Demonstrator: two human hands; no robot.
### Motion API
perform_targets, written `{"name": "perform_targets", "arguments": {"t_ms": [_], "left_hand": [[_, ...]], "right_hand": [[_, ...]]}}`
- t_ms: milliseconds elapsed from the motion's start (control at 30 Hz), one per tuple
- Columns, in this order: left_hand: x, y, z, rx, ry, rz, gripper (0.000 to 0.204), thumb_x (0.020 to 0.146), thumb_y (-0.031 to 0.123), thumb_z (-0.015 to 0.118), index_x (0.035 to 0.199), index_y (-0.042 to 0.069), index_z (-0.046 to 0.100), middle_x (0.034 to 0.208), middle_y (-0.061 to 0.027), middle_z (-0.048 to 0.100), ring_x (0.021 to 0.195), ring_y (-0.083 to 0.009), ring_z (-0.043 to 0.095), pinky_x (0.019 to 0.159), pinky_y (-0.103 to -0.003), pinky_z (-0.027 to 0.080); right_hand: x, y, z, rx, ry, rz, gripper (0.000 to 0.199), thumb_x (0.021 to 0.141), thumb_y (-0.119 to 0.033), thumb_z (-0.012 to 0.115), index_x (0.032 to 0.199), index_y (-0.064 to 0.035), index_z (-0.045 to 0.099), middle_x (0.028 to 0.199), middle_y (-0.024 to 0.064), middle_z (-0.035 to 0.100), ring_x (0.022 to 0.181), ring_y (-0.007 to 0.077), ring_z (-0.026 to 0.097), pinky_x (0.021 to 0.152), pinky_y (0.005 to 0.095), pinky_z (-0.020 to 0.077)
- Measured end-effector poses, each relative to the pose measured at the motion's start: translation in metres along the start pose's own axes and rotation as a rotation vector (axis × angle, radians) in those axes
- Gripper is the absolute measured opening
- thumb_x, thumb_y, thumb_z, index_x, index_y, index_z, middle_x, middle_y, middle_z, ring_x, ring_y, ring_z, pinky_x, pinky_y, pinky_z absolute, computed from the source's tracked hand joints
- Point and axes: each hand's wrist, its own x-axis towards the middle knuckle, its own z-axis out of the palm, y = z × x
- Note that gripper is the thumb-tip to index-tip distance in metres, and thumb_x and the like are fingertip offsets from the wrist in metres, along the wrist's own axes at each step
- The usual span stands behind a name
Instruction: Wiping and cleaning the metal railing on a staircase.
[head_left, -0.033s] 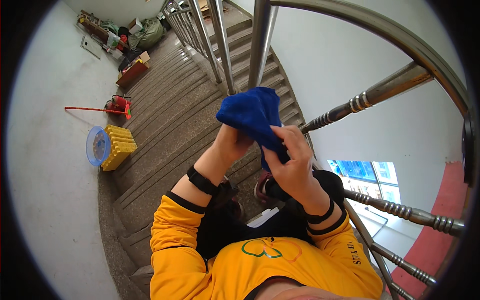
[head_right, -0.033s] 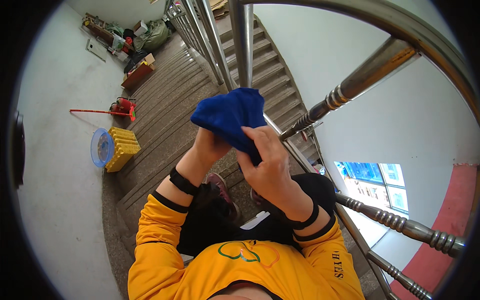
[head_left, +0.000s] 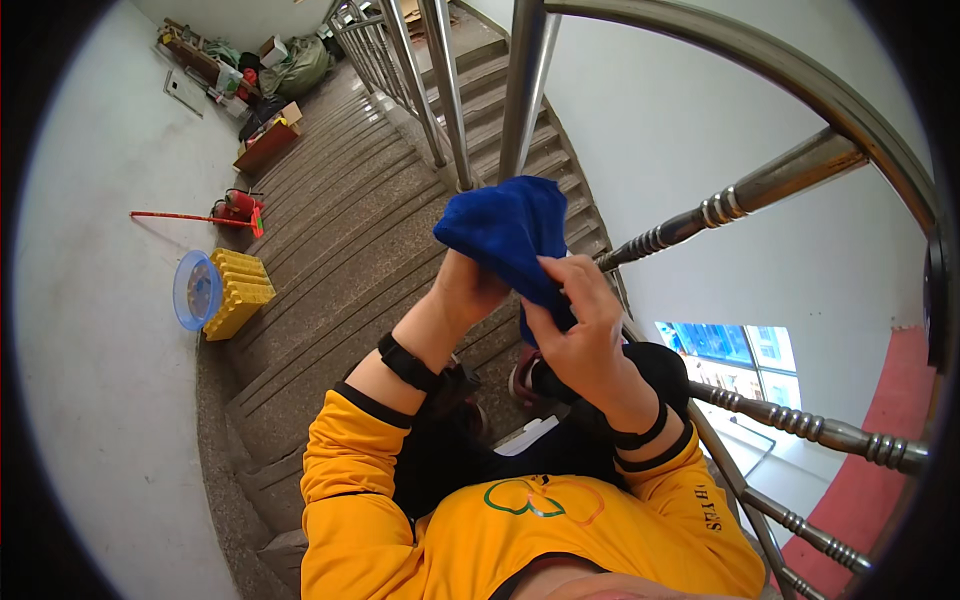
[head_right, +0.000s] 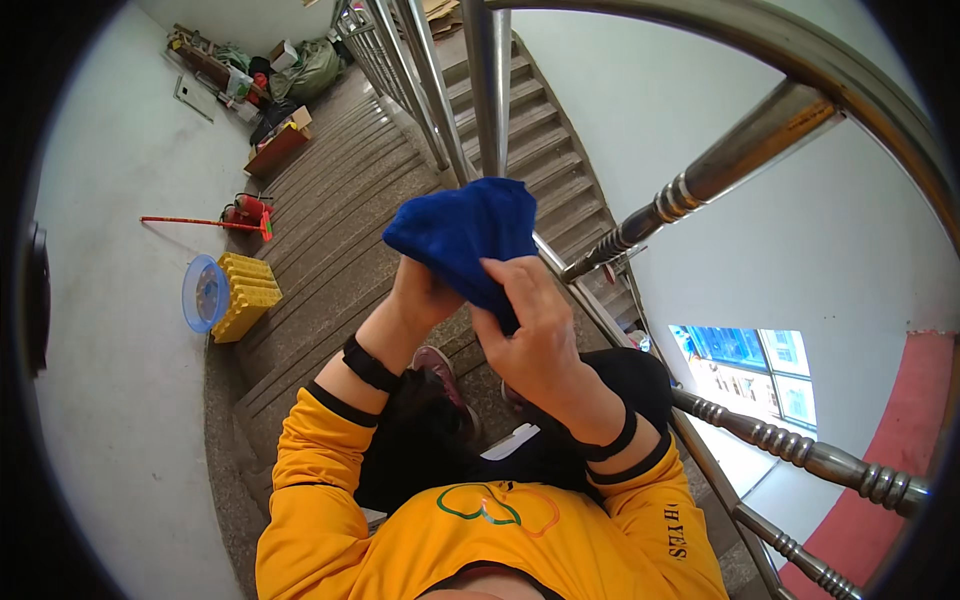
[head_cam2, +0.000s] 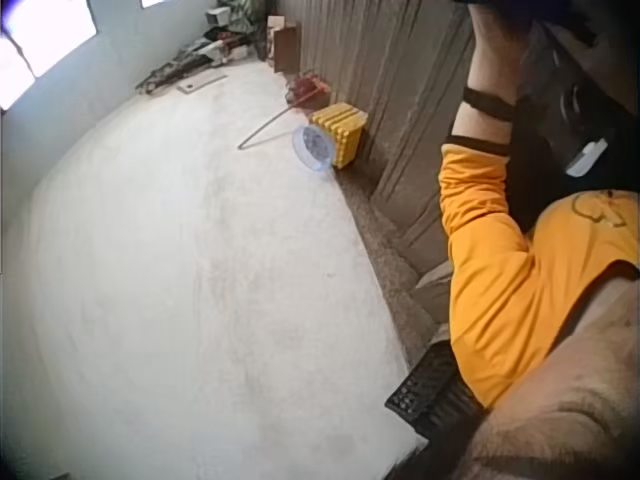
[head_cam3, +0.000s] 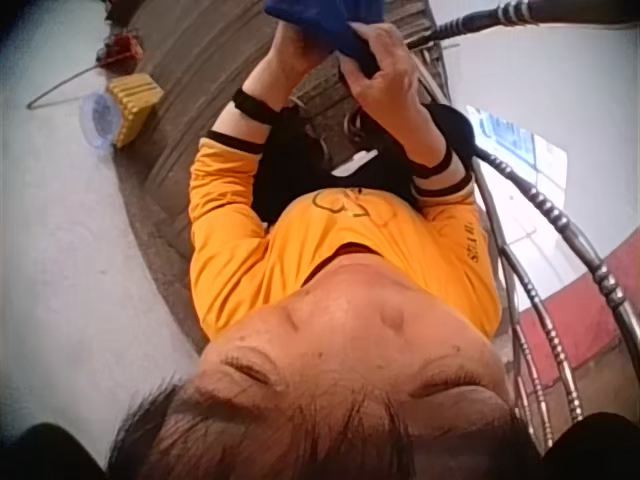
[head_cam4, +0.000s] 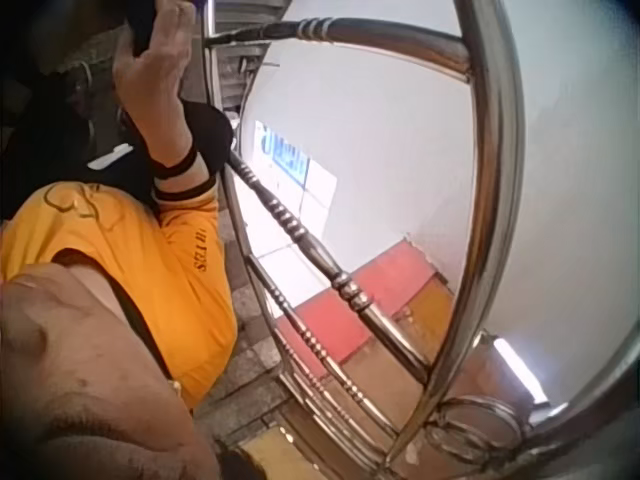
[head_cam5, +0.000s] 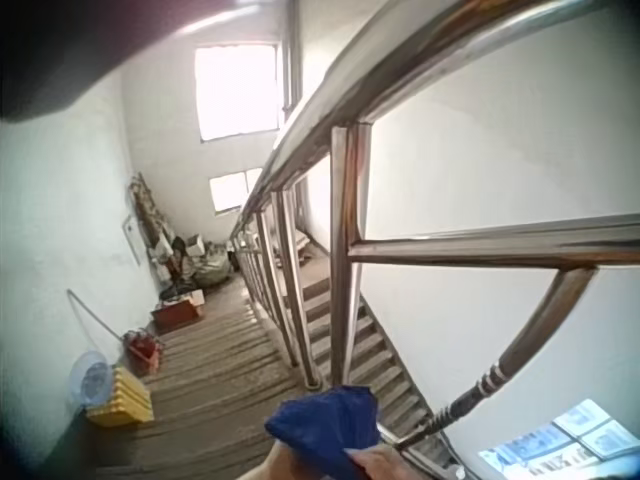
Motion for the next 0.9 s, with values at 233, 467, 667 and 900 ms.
{"name": "perform_targets", "arguments": {"t_ms": [233,467,667,900], "left_hand": [[-0.008,-0.005,0.005,0.049,-0.162,0.058,0.053,0.091,0.045,0.044,0.125,0.005,0.048,0.126,-0.0128,0.052,0.115,-0.0258,0.050,0.102,-0.041,0.037],[-0.013,0.012,0.005,-0.172,-0.221,-0.099,0.057,0.094,0.045,0.037,0.133,0.005,0.039,0.136,-0.0152,0.042,0.123,-0.0292,0.043,0.106,-0.043,0.032],[-0.030,0.024,0.008,-0.155,-0.289,-0.070,0.043,0.095,0.028,0.044,0.132,0.005,0.040,0.132,-0.0113,0.047,0.119,-0.0224,0.046,0.103,-0.037,0.035],[-0.033,0.016,0.008,0.216,-0.169,-0.023,0.044,0.095,0.029,0.046,0.131,0.004,0.040,0.129,-0.0121,0.048,0.118,-0.0234,0.047,0.104,-0.038,0.035]], "right_hand": [[-0.004,-0.013,0.006,0.107,-0.187,-0.043,0.034,0.072,-0.002,0.070,0.103,0.0012,0.056,0.086,0.0135,0.057,0.070,0.0251,0.060,0.063,0.0303,0.0483],[0.006,0.017,-0.019,0.019,0.156,0.044,0.030,0.081,-0.009,0.065,0.108,0.0006,0.056,0.089,0.0066,0.060,0.076,0.0122,0.057,0.070,0.0255,0.0458],[0.006,0.016,-0.027,0.384,0.007,0.502,0.048,0.086,-0.020,0.061,0.125,0.0042,0.045,0.104,0.0106,0.058,0.082,0.0185,0.054,0.076,0.0294,0.0443],[0.013,0.005,-0.037,0.868,-0.121,0.799,0.028,0.087,-0.009,0.058,0.111,0.0048,0.058,0.096,0.0099,0.065,0.087,0.0170,0.061,0.077,0.0281,0.0468]]}}
